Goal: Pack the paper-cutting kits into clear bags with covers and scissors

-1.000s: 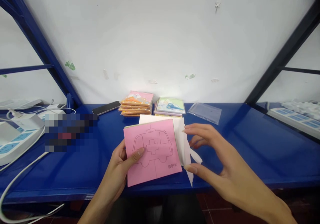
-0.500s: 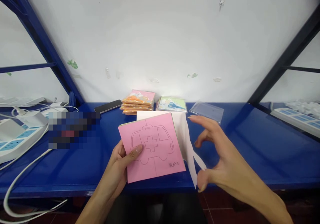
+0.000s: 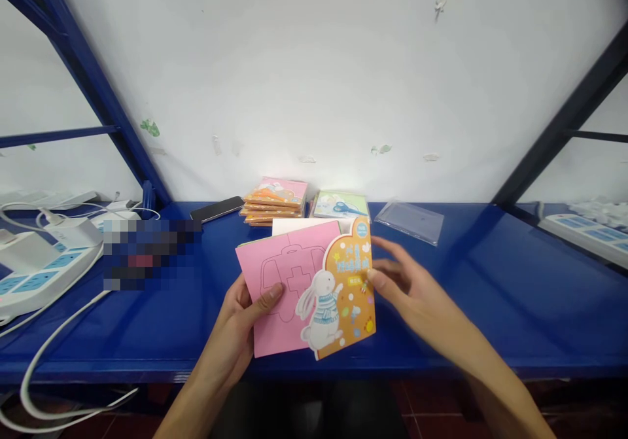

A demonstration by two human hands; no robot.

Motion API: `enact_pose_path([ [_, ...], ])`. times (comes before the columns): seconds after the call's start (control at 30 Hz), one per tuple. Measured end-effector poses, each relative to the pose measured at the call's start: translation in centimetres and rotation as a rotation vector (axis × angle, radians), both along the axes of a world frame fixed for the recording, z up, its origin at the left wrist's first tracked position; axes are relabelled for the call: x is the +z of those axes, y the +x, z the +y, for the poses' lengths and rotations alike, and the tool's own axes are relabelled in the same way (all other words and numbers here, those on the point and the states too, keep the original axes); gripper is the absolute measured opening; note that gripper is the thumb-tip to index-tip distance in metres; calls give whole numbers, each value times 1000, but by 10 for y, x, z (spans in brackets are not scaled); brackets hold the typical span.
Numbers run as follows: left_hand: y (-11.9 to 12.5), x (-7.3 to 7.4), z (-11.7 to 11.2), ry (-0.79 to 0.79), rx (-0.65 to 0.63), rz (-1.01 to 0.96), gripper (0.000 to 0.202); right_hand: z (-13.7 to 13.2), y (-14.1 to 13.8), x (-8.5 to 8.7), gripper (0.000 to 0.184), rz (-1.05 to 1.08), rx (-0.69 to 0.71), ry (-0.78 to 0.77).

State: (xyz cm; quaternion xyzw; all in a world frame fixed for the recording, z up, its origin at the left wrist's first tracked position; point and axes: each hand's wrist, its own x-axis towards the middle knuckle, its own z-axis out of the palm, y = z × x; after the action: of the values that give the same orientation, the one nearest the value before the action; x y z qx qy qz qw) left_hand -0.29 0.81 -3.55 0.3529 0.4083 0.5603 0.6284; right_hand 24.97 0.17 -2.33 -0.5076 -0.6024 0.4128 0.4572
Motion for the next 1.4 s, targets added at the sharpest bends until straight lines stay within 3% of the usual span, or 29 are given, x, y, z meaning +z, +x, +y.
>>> enact_pose_path([
  [0.07, -1, -4, 1, 20, -22, 3, 68, 2, -8, -2, 65, 133, 165, -145],
  [0.13, -2, -10, 2, 63, -50, 18, 67, 2, -17, -3, 56, 216, 233, -197],
  [0.27, -3, -21, 3, 217, -32, 104, 52, 2, -30, -7, 41, 180, 142, -131],
  [0.43, 1, -22, 1, 352, 2, 288, 37, 5, -30, -11, 37, 29, 6, -3],
  [0.6, 5, -21, -1, 398, 44, 418, 36, 6, -28, -13, 41, -25, 50, -21],
  [0.7, 6, -19, -5, 347, 51, 465, 42, 7, -29, -16, 43, -20, 93, -60],
  [0.83, 5, -15, -11, 263, 57, 333, 47, 7, -29, -16, 41, -61, 79, -34],
  [0.97, 8, -14, -13, 294, -38, 360, 58, 6, -26, -15, 37, -134, 40, 18],
  [1.13, 15, -13, -12, 350, 119, 394, 93, 5, -24, -12, 32, -191, 43, 91],
  [1.2, 14, -14, -11, 313, 57, 365, 86, 5, -24, -12, 31, -216, 57, 95],
  [1.3, 11, -17, -10, 267, -75, 338, 56, 4, -25, -12, 34, -190, 99, 52],
  [1.4, 11, -16, -9, 242, -33, 317, 43, 4, -26, -14, 36, -119, 128, -1],
])
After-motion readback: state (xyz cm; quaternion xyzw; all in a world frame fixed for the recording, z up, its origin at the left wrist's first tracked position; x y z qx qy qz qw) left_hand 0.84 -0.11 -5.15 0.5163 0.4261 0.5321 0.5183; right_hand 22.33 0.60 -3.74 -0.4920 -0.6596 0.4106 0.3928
